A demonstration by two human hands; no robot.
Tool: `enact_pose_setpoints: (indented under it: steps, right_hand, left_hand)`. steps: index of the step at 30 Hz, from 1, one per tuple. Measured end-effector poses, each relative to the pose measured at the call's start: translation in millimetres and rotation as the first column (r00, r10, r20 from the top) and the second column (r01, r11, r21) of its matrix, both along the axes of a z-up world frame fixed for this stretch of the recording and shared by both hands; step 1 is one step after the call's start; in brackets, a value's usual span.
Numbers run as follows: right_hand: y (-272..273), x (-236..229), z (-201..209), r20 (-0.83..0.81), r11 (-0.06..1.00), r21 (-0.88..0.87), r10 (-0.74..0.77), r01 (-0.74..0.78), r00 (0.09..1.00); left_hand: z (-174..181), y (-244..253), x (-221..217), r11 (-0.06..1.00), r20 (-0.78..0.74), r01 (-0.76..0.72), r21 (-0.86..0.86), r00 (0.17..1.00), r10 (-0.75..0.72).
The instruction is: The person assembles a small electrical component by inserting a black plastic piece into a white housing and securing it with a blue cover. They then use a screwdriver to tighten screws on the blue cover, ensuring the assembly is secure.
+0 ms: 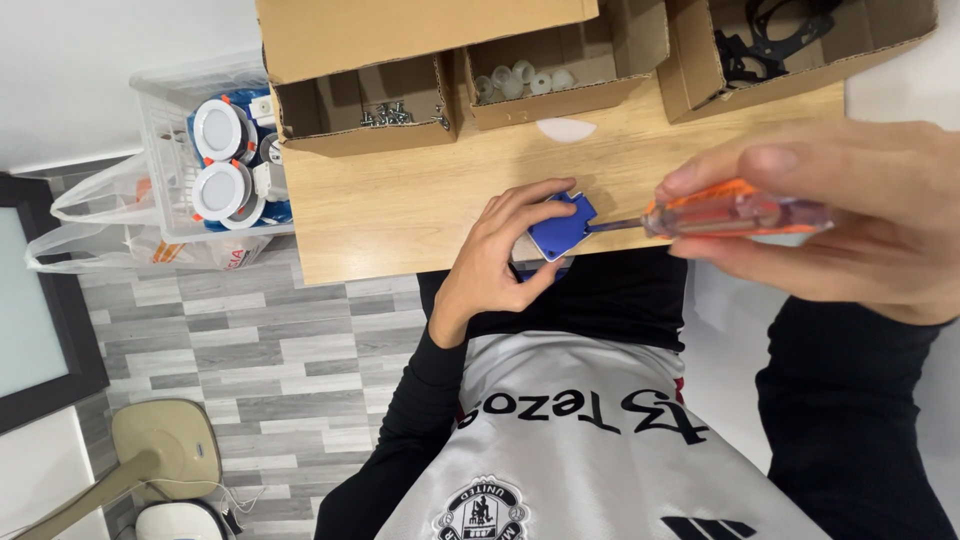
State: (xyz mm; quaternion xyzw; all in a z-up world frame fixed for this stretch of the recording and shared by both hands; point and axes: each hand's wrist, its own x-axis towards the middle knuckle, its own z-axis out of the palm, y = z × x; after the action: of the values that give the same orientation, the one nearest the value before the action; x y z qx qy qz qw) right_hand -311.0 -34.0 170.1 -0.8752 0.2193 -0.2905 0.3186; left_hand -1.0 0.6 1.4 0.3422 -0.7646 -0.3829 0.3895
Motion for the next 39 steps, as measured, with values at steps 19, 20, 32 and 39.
enact_pose_setpoints:
  steps: [19, 20, 32, 39]
  right_hand:
    - [-15, 20, -26, 0.276, 0.912, -0.410, 0.103, 0.020, 0.956]
    - [-5, 11, -22, 0.238, 0.990, -0.115, 0.113, -0.088, 0.965]
    - [-11, 18, -8, 0.037, 0.984, -0.180, 0.027, -0.020, 0.999]
    - [-5, 19, -65, 0.279, 0.753, -0.520, -0.296, 0.403, 0.913]
  left_hand:
    - [-1, 2, 0, 1.000, -0.007, -0.007, -0.010, 1.000, 0.007]
    - [-1, 2, 0, 1.000, -0.004, -0.007, -0.009, 1.000, 0.007]
    - [1, 2, 0, 1.000, 0.006, -0.008, -0.007, 1.000, 0.008]
    - [2, 3, 0, 1.000, 0.003, -0.005, -0.007, 1.000, 0.005]
